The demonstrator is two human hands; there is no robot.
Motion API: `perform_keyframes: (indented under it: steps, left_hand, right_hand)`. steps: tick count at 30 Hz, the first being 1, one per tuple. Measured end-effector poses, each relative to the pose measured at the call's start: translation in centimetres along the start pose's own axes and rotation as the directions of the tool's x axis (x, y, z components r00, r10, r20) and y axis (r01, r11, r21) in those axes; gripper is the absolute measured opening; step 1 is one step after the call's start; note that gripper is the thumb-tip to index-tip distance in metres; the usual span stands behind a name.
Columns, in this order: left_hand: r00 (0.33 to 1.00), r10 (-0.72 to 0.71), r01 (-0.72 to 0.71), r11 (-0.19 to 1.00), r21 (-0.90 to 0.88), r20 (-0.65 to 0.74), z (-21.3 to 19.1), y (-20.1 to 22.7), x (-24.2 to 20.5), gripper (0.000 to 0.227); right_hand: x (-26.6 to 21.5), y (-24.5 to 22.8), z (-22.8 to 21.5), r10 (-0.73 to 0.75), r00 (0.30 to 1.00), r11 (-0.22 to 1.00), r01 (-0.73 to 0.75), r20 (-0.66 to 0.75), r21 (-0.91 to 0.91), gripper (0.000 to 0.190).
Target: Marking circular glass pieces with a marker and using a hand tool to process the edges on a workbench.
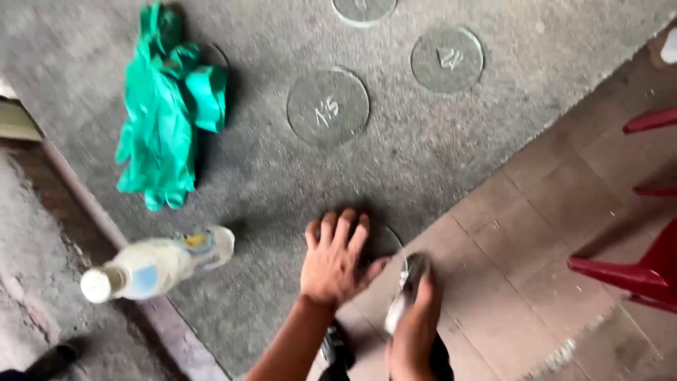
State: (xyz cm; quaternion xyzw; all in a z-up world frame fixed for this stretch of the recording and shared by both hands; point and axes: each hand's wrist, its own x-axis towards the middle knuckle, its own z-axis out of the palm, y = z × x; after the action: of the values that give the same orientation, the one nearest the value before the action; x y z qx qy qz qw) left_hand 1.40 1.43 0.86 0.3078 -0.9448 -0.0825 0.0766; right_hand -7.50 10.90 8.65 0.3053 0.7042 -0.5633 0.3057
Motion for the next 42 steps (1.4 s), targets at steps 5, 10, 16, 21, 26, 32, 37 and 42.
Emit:
perform_keyframes:
  steps: [5,10,16,21,26,32,37,42]
  left_hand:
    - [1.0,-0.004,0.005,1.0,-0.018,0.024,-0.6,-0.2,0.6,0.087]
    - [1.0,0.017,-0.017,0.999,-0.035,-0.001,-0.5,0.5,-1.0,0.085]
    - [0.997,-0.008,0.013,0.997,-0.073,0.072,0.2,-0.2,0.2,0.087]
    - [0.883,0.22,-0.219,0.974,-0.048,0.414,-0.2,-0.8,1.8,0.087]
    - [0.861,0.362,-0.357,0.93,-0.084,0.356,0.5,-1.1,1.8,0.08]
    - [0.873,0.352,-0.356,0.933,-0.051,0.338,0.3,-1.4,2.3,0.081]
    - [0.892,0.37,-0.37,0.928,-0.052,0.259,0.5,-1.7,2.5,0.079]
    - [0.908,0.391,-0.381,0.92,-0.091,0.151,0.6,-1.7,2.2,0.077]
  right_hand:
    - [3.9,4.1,-2.3,-0.042,0.997,0.996,0.047,0.057,-0.078,0.037]
    - [5.9,3.9,-2.3,-0.115,0.993,0.993,0.115,0.013,-0.014,0.025]
    - [11.3,8.2,-4.0,-0.22,0.973,0.871,0.229,0.071,-0.434,0.055]
    - [7.4,0.8,-3.3,0.014,0.988,0.994,0.003,0.156,-0.113,0.041]
    - [4.7,6.9,-10.2,0.058,0.993,0.992,-0.046,0.105,-0.116,0.043]
    - [3.0,11.5,-8.4,-0.121,0.986,0.993,0.121,0.116,0.007,0.07]
    - [1.2,11.8,-6.7,-0.096,0.99,0.99,0.084,0.101,0.116,0.076]
    - [4.3,9.9,-6.0,-0.551,0.821,0.8,0.571,0.15,-0.186,0.052]
